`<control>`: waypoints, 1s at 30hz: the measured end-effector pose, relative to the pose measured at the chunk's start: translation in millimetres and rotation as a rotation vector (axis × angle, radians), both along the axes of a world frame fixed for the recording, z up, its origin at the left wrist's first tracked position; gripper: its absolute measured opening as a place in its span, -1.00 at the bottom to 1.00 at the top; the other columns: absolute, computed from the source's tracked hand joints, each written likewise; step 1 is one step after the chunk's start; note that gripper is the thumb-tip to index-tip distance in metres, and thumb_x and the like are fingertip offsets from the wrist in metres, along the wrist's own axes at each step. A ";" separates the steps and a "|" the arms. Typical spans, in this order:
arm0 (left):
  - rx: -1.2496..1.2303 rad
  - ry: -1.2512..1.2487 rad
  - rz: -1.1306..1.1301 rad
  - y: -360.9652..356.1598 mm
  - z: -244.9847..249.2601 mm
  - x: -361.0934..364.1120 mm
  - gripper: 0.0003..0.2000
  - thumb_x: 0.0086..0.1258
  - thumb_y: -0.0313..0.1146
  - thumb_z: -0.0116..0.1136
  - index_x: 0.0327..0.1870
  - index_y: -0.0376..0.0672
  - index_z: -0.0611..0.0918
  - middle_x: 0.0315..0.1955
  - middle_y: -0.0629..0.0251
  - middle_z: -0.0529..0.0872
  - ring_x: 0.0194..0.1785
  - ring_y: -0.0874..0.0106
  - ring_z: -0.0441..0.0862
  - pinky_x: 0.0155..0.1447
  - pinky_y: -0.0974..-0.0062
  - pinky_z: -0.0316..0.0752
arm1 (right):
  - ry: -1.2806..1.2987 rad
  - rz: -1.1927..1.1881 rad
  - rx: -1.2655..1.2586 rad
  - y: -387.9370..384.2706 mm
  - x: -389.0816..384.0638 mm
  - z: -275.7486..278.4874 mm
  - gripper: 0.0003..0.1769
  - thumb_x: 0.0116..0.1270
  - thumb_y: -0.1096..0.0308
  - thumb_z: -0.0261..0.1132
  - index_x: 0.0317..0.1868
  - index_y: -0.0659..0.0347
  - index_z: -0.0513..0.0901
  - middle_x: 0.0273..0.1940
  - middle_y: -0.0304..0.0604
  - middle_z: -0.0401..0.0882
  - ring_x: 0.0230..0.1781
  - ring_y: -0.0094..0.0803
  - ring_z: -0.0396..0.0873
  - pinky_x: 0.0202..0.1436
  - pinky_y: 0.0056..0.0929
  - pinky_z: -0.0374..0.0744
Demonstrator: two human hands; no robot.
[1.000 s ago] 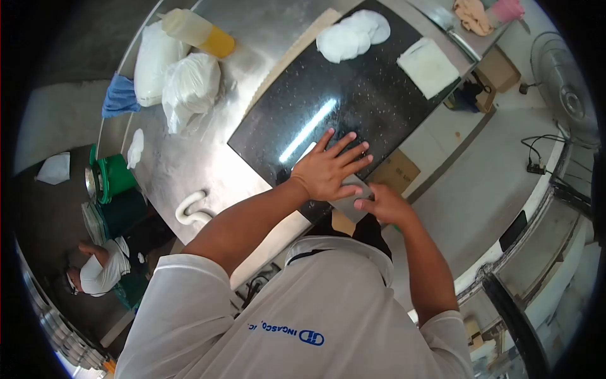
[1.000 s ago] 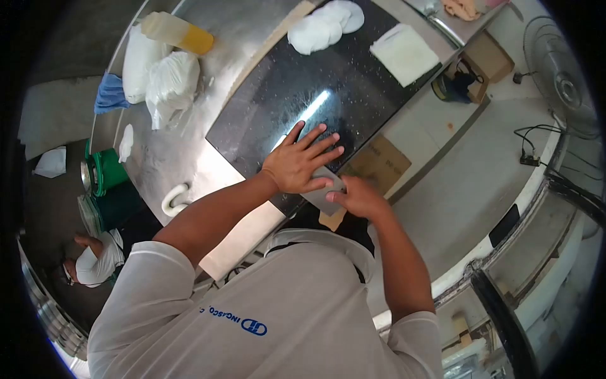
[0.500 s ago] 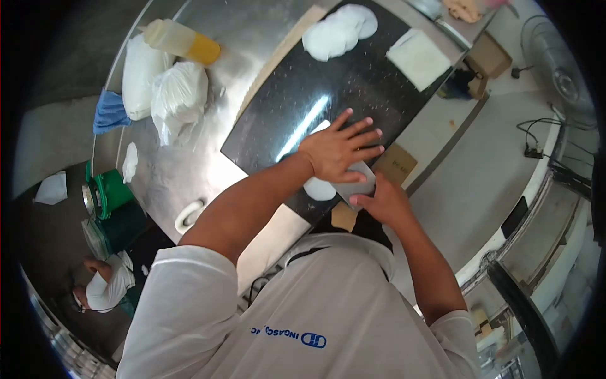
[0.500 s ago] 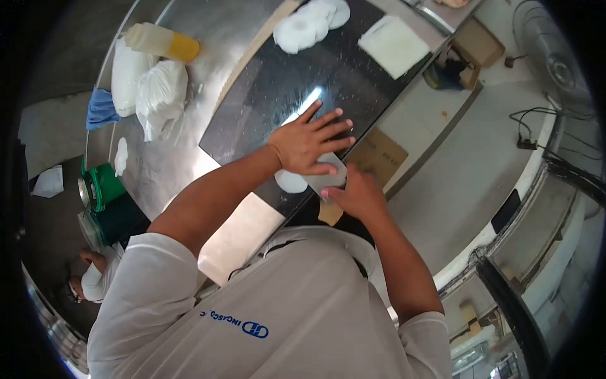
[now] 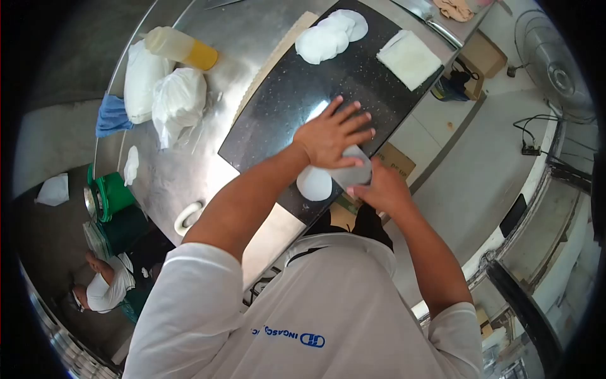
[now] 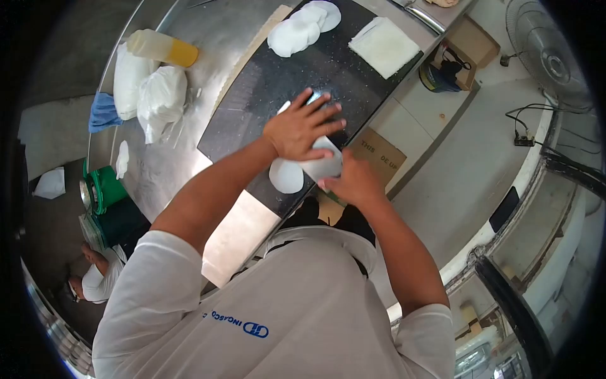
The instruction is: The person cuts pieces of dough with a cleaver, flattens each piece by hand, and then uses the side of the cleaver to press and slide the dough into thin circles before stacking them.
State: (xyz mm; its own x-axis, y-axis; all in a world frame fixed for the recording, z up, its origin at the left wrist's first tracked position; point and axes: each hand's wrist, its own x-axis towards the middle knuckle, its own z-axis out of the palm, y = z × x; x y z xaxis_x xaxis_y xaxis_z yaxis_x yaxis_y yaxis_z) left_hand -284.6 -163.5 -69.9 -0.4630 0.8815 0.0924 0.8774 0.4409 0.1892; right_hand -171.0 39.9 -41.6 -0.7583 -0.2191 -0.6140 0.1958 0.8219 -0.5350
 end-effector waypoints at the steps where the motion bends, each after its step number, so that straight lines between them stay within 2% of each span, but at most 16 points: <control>1: 0.008 -0.007 0.035 -3.1 -1.0 -2.8 -0.29 0.44 0.37 0.04 0.48 0.14 0.53 0.52 0.17 0.44 0.64 0.01 0.23 0.69 -0.21 -0.06 | 0.050 -0.050 -0.023 -6.8 1.4 -2.1 0.09 0.12 0.00 0.63 0.49 0.33 0.23 -0.03 0.30 0.74 0.02 0.23 0.73 0.08 0.05 0.66; 2: 0.024 -0.004 0.014 -6.4 -4.2 2.0 -0.28 0.44 0.38 0.03 0.49 0.14 0.52 0.54 0.14 0.42 0.65 0.02 0.21 0.68 -0.24 -0.08 | 0.095 -0.100 -0.043 -9.4 3.9 -6.8 -0.03 0.09 0.02 0.65 0.38 0.26 0.36 -0.06 0.29 0.74 0.00 0.21 0.74 0.05 0.04 0.66; 3: 0.024 -0.010 0.028 -8.5 -8.5 21.2 -0.28 0.44 0.38 0.03 0.49 0.14 0.52 0.54 0.14 0.42 0.65 0.02 0.21 0.68 -0.24 -0.08 | 0.089 -0.086 -0.043 -6.7 23.3 -15.3 -0.03 0.09 0.02 0.65 0.38 0.26 0.36 -0.06 0.29 0.74 0.00 0.21 0.74 0.05 0.04 0.66; 5: -0.002 -0.140 -0.047 -11.9 -10.1 77.8 -0.27 0.44 0.40 0.02 0.49 0.14 0.52 0.55 0.18 0.41 0.66 0.04 0.20 0.67 -0.26 -0.06 | -0.094 -0.076 -0.155 1.3 82.1 -26.8 -0.06 0.10 0.04 0.65 0.35 0.31 0.38 -0.09 0.26 0.75 0.00 0.21 0.74 0.04 0.04 0.66; 8: 0.037 -0.139 -0.146 16.5 -18.6 94.2 -0.28 0.44 0.38 0.04 0.49 0.15 0.52 0.53 0.22 0.43 0.66 0.03 0.20 0.66 -0.28 -0.04 | -0.160 -0.182 -0.053 13.5 95.7 -16.0 -0.10 0.16 0.04 0.60 0.35 0.34 0.38 -0.04 0.30 0.74 0.02 0.24 0.73 0.08 0.10 0.66; 9: 0.041 -0.164 -0.157 20.6 -16.3 89.5 -0.28 0.44 0.38 0.04 0.49 0.15 0.52 0.53 0.22 0.43 0.66 0.03 0.20 0.66 -0.28 -0.04 | -0.185 -0.194 -0.049 17.5 86.5 -10.1 -0.10 0.16 0.04 0.60 0.35 0.34 0.38 -0.04 0.30 0.74 0.02 0.24 0.73 0.08 0.10 0.66; 11: 0.001 -0.092 -0.006 30.2 -5.0 50.0 -0.31 0.49 0.35 -0.04 0.50 0.14 0.52 0.54 0.24 0.43 0.66 0.06 0.19 0.67 -0.28 -0.05 | -0.080 -0.091 -0.008 29.3 34.6 -2.9 -0.14 0.16 0.06 0.61 0.33 0.32 0.41 -0.03 0.29 0.74 -0.01 0.24 0.74 0.06 0.09 0.66; 12: 0.012 -0.058 0.038 28.7 -4.5 33.4 -0.29 0.44 0.35 0.07 0.49 0.14 0.52 0.52 0.21 0.44 0.65 0.03 0.21 0.67 -0.26 -0.03 | -0.046 -0.092 -0.008 31.7 9.2 -0.8 -0.14 0.16 0.06 0.61 0.33 0.32 0.41 -0.03 0.29 0.74 -0.01 0.24 0.74 0.06 0.09 0.66; 14: -0.008 -0.006 0.068 19.6 -0.1 4.2 -0.29 0.44 0.36 0.06 0.49 0.14 0.52 0.53 0.19 0.43 0.66 0.03 0.19 0.67 -0.25 -0.04 | -0.029 -0.023 -0.046 24.0 -17.9 7.3 -0.21 0.18 0.04 0.59 0.26 0.32 0.46 -0.01 0.28 0.73 0.00 0.24 0.73 0.08 0.08 0.65; 16: -0.035 0.001 0.095 10.3 -2.7 2.8 -0.27 0.44 0.39 0.03 0.50 0.15 0.51 0.56 0.16 0.38 0.69 0.03 0.14 0.68 -0.26 -0.09 | 0.021 -0.037 -0.121 14.0 0.7 -10.6 -0.22 0.19 0.03 0.58 0.25 0.32 0.47 -0.01 0.28 0.74 0.02 0.24 0.72 0.09 0.07 0.65; 18: -0.024 -0.065 0.091 -1.6 -11.3 54.7 -0.29 0.47 0.38 -0.01 0.50 0.15 0.51 0.55 0.17 0.40 0.70 0.05 0.13 0.68 -0.27 -0.09 | 0.032 -0.035 -0.304 15.1 39.4 -22.5 -0.21 0.23 -0.01 0.54 0.27 0.34 0.47 0.00 0.25 0.74 0.05 0.24 0.71 0.12 0.06 0.64; 21: -0.018 -0.139 0.003 15.2 -12.2 86.0 -0.30 0.49 0.37 -0.06 0.50 0.15 0.51 0.54 0.19 0.42 0.70 0.05 0.14 0.68 -0.29 -0.10 | -0.124 -0.038 -0.096 23.2 85.4 -19.0 -0.18 0.21 0.00 0.56 0.31 0.33 0.44 0.06 0.26 0.72 0.07 0.26 0.70 0.14 0.08 0.63; 23: -0.022 -0.183 -0.063 32.1 -11.6 83.6 -0.30 0.50 0.38 -0.07 0.50 0.15 0.52 0.53 0.21 0.43 0.69 0.04 0.15 0.68 -0.29 -0.10 | -0.142 -0.054 -0.050 34.1 58.7 -17.6 -0.17 0.21 0.01 0.56 0.31 0.33 0.43 0.05 0.27 0.72 0.06 0.26 0.70 0.13 0.08 0.64; 26: 0.043 -0.020 0.032 48.0 -6.3 31.3 -0.30 0.41 0.37 0.09 0.44 0.13 0.56 0.49 0.19 0.47 0.65 0.03 0.22 0.66 -0.29 -0.05 | -0.051 -0.060 -0.032 52.9 13.4 -9.2 -0.17 0.20 0.01 0.57 0.32 0.32 0.43 0.05 0.29 0.72 0.06 0.27 0.71 0.12 0.08 0.64; 29: 0.021 0.004 0.084 37.5 -0.1 -0.2 -0.28 0.46 0.38 0.00 0.50 0.14 0.51 0.54 0.18 0.42 0.67 0.05 0.18 0.68 -0.29 -0.11 | 0.038 -0.049 -0.096 41.1 -5.9 0.6 -0.16 0.19 0.00 0.57 0.32 0.32 0.43 0.05 0.31 0.71 0.08 0.27 0.70 0.13 0.08 0.64; 30: 0.043 -0.039 0.104 32.4 0.7 3.9 -0.25 0.44 0.39 0.04 0.53 0.15 0.49 0.56 0.17 0.38 0.69 0.04 0.13 0.69 -0.31 -0.13 | 0.024 -0.078 -0.124 34.6 -5.7 2.0 -0.16 0.19 0.00 0.57 0.32 0.31 0.43 0.06 0.32 0.71 0.10 0.26 0.69 0.14 0.08 0.63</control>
